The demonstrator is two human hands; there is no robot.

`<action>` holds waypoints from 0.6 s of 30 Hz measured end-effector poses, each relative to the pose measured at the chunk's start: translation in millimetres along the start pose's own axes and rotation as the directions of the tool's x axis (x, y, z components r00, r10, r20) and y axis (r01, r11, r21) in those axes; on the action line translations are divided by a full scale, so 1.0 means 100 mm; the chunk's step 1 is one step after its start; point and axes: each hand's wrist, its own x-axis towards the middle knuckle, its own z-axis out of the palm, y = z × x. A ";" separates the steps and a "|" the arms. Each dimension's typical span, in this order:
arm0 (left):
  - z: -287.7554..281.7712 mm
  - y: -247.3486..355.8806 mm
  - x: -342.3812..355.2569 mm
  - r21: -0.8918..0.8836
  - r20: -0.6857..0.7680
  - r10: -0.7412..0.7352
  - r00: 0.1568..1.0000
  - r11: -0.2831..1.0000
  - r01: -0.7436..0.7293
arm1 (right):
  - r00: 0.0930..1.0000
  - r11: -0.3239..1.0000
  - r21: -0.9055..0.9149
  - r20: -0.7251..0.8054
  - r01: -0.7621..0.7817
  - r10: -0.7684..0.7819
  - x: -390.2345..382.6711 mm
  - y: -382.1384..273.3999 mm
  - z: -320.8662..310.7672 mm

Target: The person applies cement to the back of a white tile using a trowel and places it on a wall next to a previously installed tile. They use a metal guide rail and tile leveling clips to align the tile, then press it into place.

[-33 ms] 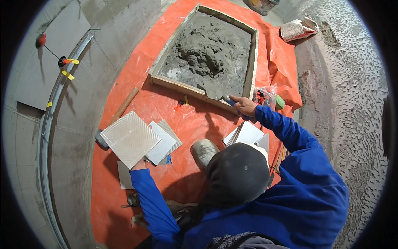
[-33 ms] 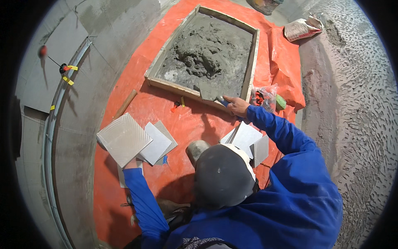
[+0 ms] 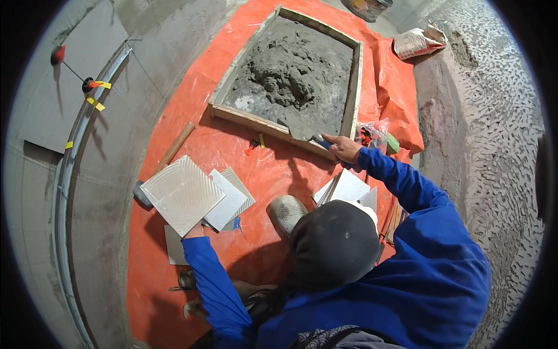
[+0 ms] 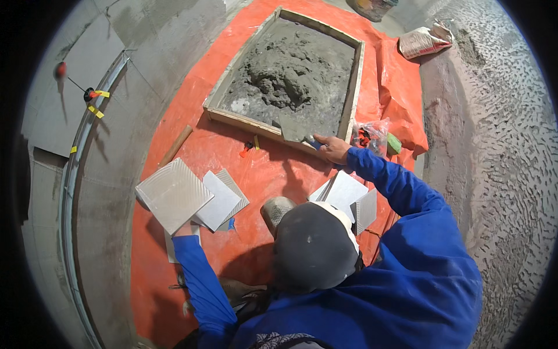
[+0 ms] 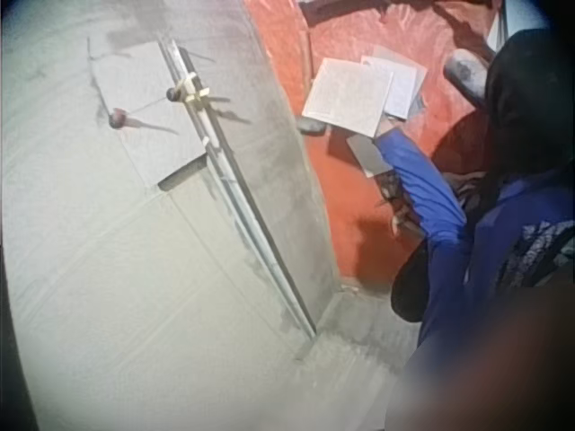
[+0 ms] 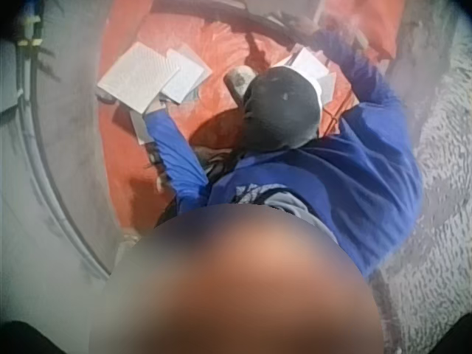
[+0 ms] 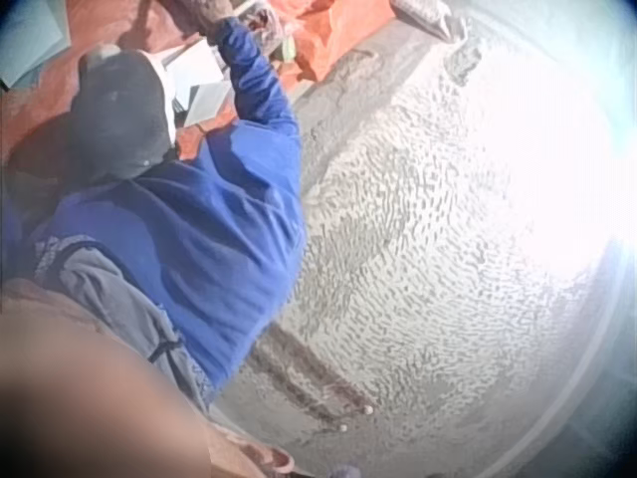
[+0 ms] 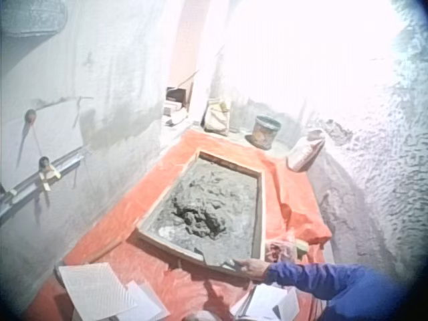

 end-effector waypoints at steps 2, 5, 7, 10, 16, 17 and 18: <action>-0.01 0.00 0.00 -0.005 -0.001 0.000 1.000 1.000 0.000 | 0.999 0.990 -0.142 0.041 0.000 0.006 -0.16 -0.02 -0.08; 0.01 -0.01 0.05 -0.019 0.012 -0.002 1.000 1.000 0.002 | 0.992 0.967 -0.247 0.092 -0.061 0.086 -0.61 0.03 -0.32; 0.02 -0.02 0.08 -0.022 0.015 -0.001 1.000 1.000 0.002 | 0.974 0.962 -0.243 0.153 -0.129 0.169 -0.84 0.04 -0.70; 0.02 -0.05 0.09 -0.024 0.019 -0.005 1.000 1.000 0.005 | 0.998 0.945 -0.320 0.012 0.067 -0.066 -0.92 0.16 -1.02; -0.01 -0.10 0.04 -0.009 0.022 -0.005 1.000 1.000 0.005 | 0.971 0.424 -0.904 -0.153 -0.062 -0.185 -0.15 0.21 -1.41; -0.02 -0.09 0.01 -0.006 0.015 -0.003 1.000 1.000 0.003 | 0.983 0.359 -0.932 -0.104 -0.044 -0.148 -0.03 0.17 -1.39; -0.03 -0.10 0.00 0.006 0.011 0.000 1.000 1.000 0.000 | 0.993 0.293 -0.956 -0.054 -0.020 -0.109 0.10 0.11 -1.38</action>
